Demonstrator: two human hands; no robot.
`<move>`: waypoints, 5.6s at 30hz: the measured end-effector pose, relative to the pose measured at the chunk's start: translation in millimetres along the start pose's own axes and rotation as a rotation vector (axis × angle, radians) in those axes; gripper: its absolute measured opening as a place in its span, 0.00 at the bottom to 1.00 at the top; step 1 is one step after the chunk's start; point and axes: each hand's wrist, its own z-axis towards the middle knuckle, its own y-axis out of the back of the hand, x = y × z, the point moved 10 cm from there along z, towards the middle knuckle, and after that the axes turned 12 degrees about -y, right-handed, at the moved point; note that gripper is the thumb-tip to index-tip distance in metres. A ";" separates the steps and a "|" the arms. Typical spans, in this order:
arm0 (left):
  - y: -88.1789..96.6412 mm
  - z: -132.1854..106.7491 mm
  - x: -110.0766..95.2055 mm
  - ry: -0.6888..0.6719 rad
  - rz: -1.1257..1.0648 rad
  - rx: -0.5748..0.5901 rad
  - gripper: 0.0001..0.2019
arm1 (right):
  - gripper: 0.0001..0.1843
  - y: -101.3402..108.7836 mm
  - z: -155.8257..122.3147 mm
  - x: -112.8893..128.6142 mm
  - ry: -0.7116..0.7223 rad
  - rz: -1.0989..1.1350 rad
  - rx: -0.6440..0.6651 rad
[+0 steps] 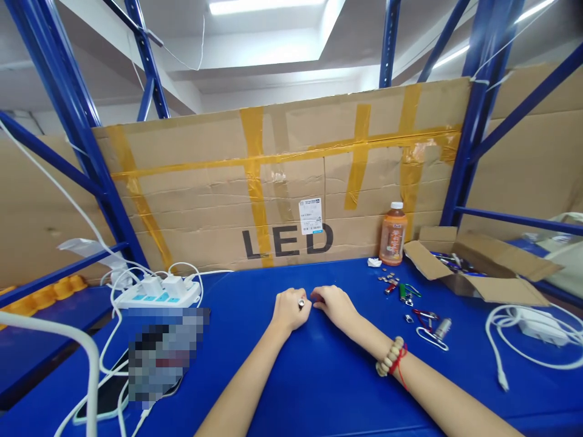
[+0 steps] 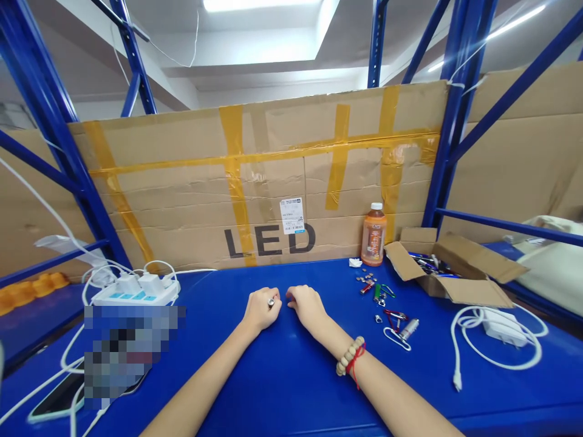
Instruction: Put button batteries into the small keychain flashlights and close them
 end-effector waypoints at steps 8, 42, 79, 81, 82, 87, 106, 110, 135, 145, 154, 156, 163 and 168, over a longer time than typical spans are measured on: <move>-1.2 0.0 -11.4 -0.127 0.004 0.048 0.06 | 0.04 -4.3 3.4 -13.6 -0.040 0.142 0.073; -15.6 -3.6 -10.2 -0.056 0.101 0.361 0.15 | 0.12 -0.5 15.6 -25.6 0.180 -0.218 -0.096; -22.5 -6.2 4.7 0.072 0.062 0.415 0.15 | 0.07 48.9 -23.9 35.2 0.370 0.502 -0.200; -22.8 -5.6 6.0 0.085 0.077 0.420 0.16 | 0.08 48.1 -22.1 32.2 0.347 0.484 -0.194; -22.6 -5.4 6.5 0.091 0.082 0.421 0.16 | 0.09 47.1 -21.4 31.4 0.343 0.480 -0.183; -21.0 -5.7 6.9 0.108 0.096 0.426 0.16 | 0.08 44.3 -20.3 29.4 0.347 0.479 -0.146; -19.3 -6.9 5.8 0.120 0.077 0.436 0.17 | 0.07 44.0 -23.7 32.9 0.360 0.477 -0.112; -18.2 -7.5 4.4 0.114 0.064 0.436 0.17 | 0.06 40.6 -21.5 30.8 0.358 0.519 -0.108; -16.7 -5.4 -3.0 0.008 0.046 0.414 0.14 | 0.06 40.4 -31.7 42.5 0.449 0.338 -0.111; -11.0 -3.2 -1.0 0.026 0.048 0.327 0.13 | 0.14 60.6 -37.8 42.4 0.470 0.316 -0.194; -10.2 -0.5 -4.0 -0.010 0.047 0.288 0.16 | 0.17 62.1 -16.7 16.1 0.240 0.131 -0.285; -9.2 -0.3 -4.4 -0.007 0.048 0.272 0.19 | 0.16 62.2 -2.4 -17.3 -0.007 -0.004 -0.305; -7.0 -2.6 -4.8 -0.001 0.019 0.252 0.21 | 0.19 47.7 12.7 -121.5 -0.568 -0.241 -0.198; -6.9 -2.6 -4.0 0.000 0.009 0.240 0.21 | 0.18 40.5 12.9 -139.6 -0.696 -0.304 -0.107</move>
